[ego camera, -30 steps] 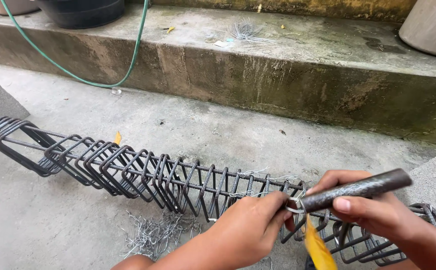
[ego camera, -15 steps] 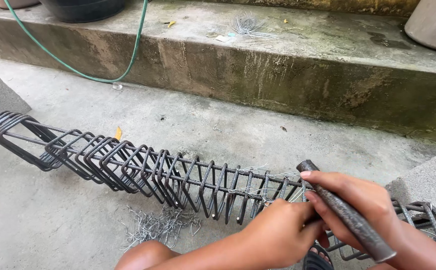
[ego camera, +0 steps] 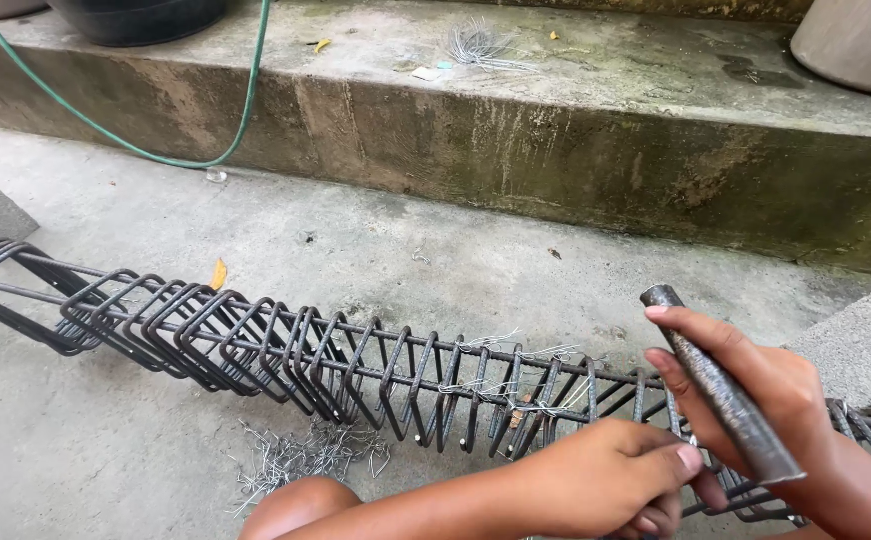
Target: The person ties a rebar cage using wire ties and a metal twisting tool. They wrap the wire around the intersections of the rebar and twist it to secure the structure.
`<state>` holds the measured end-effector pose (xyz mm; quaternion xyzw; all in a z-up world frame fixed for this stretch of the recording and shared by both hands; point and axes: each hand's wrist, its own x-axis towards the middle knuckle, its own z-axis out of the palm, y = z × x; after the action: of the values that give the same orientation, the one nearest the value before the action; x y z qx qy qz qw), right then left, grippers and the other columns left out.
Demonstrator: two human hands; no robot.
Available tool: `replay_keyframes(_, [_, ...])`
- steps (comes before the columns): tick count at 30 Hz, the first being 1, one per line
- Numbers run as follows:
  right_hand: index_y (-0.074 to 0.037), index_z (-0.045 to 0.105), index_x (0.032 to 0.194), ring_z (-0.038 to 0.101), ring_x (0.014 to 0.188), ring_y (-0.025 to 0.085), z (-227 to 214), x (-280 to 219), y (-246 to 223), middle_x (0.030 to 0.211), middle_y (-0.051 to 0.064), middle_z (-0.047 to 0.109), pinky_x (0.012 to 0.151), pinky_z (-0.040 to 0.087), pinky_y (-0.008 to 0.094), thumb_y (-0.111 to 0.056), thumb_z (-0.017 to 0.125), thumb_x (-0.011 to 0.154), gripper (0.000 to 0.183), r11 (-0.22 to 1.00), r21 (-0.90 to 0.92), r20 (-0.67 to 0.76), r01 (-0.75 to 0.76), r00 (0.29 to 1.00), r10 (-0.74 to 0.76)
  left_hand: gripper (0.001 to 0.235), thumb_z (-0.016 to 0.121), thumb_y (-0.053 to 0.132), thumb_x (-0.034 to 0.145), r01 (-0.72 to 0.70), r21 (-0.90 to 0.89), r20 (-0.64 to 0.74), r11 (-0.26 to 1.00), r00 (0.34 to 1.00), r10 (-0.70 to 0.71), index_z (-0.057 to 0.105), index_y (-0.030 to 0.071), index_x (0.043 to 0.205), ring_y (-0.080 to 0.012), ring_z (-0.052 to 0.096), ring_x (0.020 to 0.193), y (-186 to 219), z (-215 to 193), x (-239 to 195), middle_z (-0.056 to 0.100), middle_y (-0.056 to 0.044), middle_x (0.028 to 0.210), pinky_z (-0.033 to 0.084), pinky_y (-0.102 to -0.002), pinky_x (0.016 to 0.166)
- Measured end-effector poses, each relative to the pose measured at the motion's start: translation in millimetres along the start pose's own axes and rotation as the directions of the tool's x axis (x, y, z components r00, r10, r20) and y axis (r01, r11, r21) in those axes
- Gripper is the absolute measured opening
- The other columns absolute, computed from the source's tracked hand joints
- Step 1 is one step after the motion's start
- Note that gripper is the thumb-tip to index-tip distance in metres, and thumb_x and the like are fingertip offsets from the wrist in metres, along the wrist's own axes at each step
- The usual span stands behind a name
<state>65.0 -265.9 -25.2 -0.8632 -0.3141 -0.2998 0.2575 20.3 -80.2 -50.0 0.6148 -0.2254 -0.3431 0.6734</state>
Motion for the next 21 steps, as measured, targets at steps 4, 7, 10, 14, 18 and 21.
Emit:
replay_keyframes(4, [-0.004,0.064,0.125,0.073,0.057,0.012,1,0,2,0.095,0.012,0.079,0.044,0.055,0.026,-0.003,0.078,0.077,0.049,0.986,0.107,0.019,-0.126,0.992,0.124,0.027,0.038,0.019,0.119,0.019,-0.074,-0.092,0.997,0.995,-0.026,0.059,0.003,0.112,-0.0114,0.049,0.064,-23,19,18,0.054,-0.002,0.073,0.042,-0.027,0.063])
replay_keyframes(7, [-0.011,0.063,0.127,0.072,0.044,0.010,5,-1,12,0.072,0.005,0.079,0.035,0.050,0.029,-0.010,0.079,0.077,0.052,0.996,0.051,0.094,-0.069,0.993,0.064,0.025,0.042,0.021,0.115,0.080,0.051,-0.224,0.995,0.972,-0.067,0.060,0.005,0.109,-0.0154,0.055,0.067,-29,25,24,0.057,-0.004,0.074,0.047,-0.031,0.067])
replay_keyframes(10, [-0.006,0.067,0.126,0.065,0.037,0.010,6,-1,20,0.061,0.004,0.076,0.030,0.045,0.028,-0.010,0.078,0.078,0.049,0.997,-0.041,0.135,0.064,0.989,-0.058,0.026,0.041,0.021,0.114,0.113,0.231,-0.266,0.966,0.963,-0.049,0.060,0.006,0.105,-0.0219,0.059,0.067,-19,22,21,0.059,-0.006,0.073,0.051,-0.038,0.068])
replay_keyframes(14, [-0.009,0.070,0.121,0.069,0.046,0.007,11,-4,10,0.067,-0.003,0.080,0.041,0.056,0.024,-0.016,0.078,0.077,0.045,0.981,0.045,0.221,0.187,0.956,-0.192,0.025,0.040,0.016,0.105,0.077,0.340,-0.201,0.937,0.979,-0.007,0.062,0.003,0.109,-0.0345,0.069,0.092,-22,18,14,0.069,-0.020,0.101,0.055,-0.043,0.083])
replay_keyframes(18, [-0.017,0.068,0.121,0.065,0.042,0.017,14,-3,-3,0.056,-0.004,0.071,0.043,0.050,0.035,-0.024,0.073,0.081,0.041,0.981,0.002,0.309,0.194,0.933,-0.185,0.028,0.045,0.015,0.097,0.104,0.323,-0.220,0.941,0.975,-0.033,0.065,0.001,0.111,-0.0363,0.069,0.099,-32,17,12,0.070,-0.021,0.105,0.055,-0.042,0.084])
replay_keyframes(21, [-0.019,0.069,0.122,0.066,0.041,0.017,14,-3,-6,0.055,-0.003,0.072,0.042,0.050,0.034,-0.027,0.071,0.083,0.040,0.987,-0.042,0.295,0.157,0.946,-0.137,0.030,0.045,0.022,0.106,0.129,0.206,-0.171,0.970,0.981,-0.094,0.068,0.003,0.108,-0.0260,0.064,0.085,-26,12,6,0.065,-0.014,0.091,0.050,-0.035,0.076])
